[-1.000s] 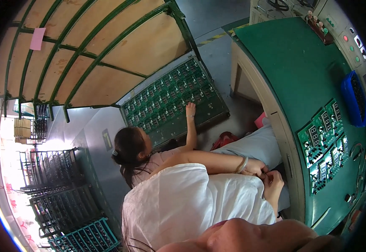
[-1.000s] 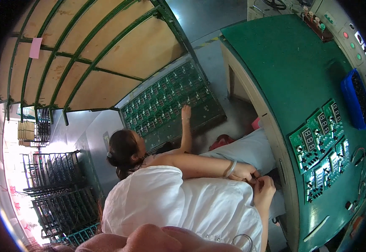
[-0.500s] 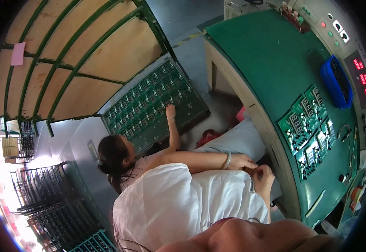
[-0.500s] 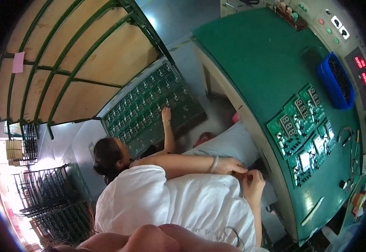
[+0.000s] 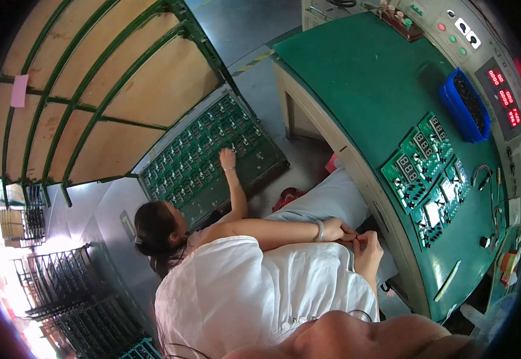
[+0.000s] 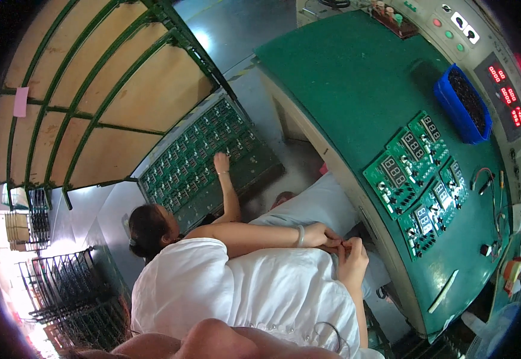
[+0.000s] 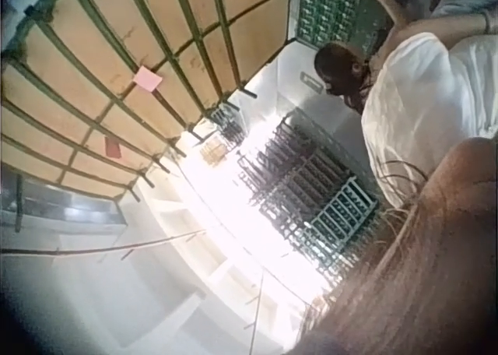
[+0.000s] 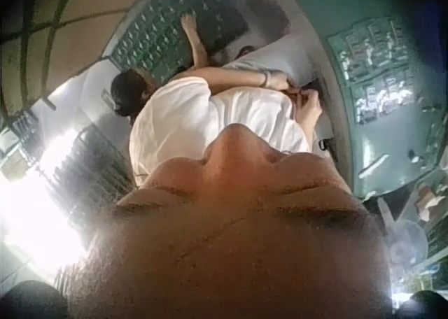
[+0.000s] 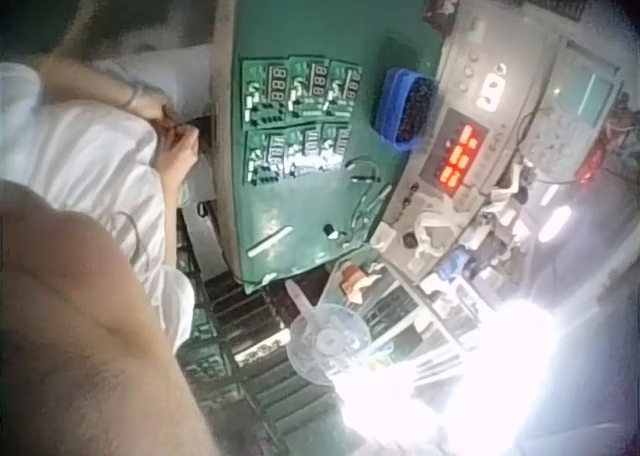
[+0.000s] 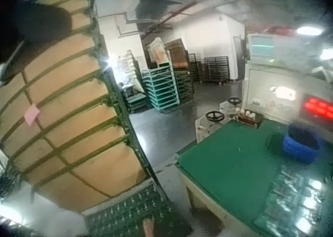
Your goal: The person picks small electronic components from their hand and places them onto multiple PCB boards on a workbench by hand.
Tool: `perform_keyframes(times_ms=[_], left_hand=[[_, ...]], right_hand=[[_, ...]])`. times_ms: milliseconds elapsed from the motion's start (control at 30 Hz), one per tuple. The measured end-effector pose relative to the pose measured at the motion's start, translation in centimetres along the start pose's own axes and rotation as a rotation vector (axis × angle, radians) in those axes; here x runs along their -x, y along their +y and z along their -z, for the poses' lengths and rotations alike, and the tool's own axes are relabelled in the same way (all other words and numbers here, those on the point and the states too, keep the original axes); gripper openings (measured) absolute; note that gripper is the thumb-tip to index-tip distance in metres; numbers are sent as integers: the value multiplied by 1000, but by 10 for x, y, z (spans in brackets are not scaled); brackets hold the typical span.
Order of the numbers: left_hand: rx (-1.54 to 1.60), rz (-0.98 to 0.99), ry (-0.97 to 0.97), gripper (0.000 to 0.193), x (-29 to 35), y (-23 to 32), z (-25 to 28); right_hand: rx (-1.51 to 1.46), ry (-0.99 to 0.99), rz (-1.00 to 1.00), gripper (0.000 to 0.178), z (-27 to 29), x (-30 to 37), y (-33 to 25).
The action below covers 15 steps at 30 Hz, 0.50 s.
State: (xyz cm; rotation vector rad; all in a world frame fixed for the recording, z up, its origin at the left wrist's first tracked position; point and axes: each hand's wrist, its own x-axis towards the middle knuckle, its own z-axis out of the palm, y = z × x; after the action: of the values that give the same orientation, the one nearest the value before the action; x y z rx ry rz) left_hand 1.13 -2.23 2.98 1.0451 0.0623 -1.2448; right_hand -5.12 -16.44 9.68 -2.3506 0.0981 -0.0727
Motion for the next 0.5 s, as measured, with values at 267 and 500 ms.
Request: perform_keyframes(times_ms=[267,500], left_hand=[[232,83,-26,28,-4,-2,-3],[238,88,-17,22,-6,-4,-1]], right_hand=[[123,51,117,17,-4,8,15],[35,75,132,15,1,9,13]])
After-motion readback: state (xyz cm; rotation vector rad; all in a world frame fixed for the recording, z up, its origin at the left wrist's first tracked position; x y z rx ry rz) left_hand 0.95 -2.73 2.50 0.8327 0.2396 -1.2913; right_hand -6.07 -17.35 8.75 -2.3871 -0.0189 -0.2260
